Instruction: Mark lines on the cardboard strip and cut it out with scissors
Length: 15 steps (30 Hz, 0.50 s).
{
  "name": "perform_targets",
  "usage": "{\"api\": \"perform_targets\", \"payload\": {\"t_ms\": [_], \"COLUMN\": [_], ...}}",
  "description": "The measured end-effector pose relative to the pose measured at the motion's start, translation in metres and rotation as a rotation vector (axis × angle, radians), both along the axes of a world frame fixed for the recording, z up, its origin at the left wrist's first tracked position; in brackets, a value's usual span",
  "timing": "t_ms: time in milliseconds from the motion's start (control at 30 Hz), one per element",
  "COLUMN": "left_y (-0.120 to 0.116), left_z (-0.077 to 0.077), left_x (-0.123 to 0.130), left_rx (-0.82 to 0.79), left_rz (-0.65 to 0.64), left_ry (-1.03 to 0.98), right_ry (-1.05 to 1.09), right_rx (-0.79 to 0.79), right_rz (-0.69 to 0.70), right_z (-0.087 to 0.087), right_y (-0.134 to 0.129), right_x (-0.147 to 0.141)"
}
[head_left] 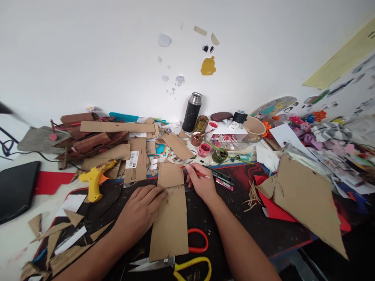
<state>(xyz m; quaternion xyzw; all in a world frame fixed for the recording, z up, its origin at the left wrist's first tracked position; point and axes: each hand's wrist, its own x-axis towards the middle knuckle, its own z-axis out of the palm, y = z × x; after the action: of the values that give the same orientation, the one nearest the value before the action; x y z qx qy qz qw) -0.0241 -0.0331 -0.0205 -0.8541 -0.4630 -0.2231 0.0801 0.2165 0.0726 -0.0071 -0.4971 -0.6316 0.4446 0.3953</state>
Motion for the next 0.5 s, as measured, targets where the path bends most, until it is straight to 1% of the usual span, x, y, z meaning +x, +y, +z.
{"api": "perform_targets", "payload": {"t_ms": [100,233,367,500], "left_y": [-0.001,-0.002,-0.003,-0.004], "left_z": [0.000,-0.001,0.001,0.004], "left_x": [0.002,0.006,0.009,0.009], "left_rx": [0.013,0.014,-0.005,-0.046], "left_rz": [0.036,0.031,-0.001,-0.011], "left_ry": [0.015,0.040,0.066,0.069], "right_ry": [-0.026,-0.049,-0.059,-0.080], "right_rx": [0.040,0.103,0.148,0.182], "right_rz": [0.015,0.000,-0.030,-0.013], "right_z": [-0.002,-0.002,0.003,0.010], "right_y": [-0.001,-0.001,-0.001,-0.005], "right_x": [-0.001,0.001,0.004,0.005]}}
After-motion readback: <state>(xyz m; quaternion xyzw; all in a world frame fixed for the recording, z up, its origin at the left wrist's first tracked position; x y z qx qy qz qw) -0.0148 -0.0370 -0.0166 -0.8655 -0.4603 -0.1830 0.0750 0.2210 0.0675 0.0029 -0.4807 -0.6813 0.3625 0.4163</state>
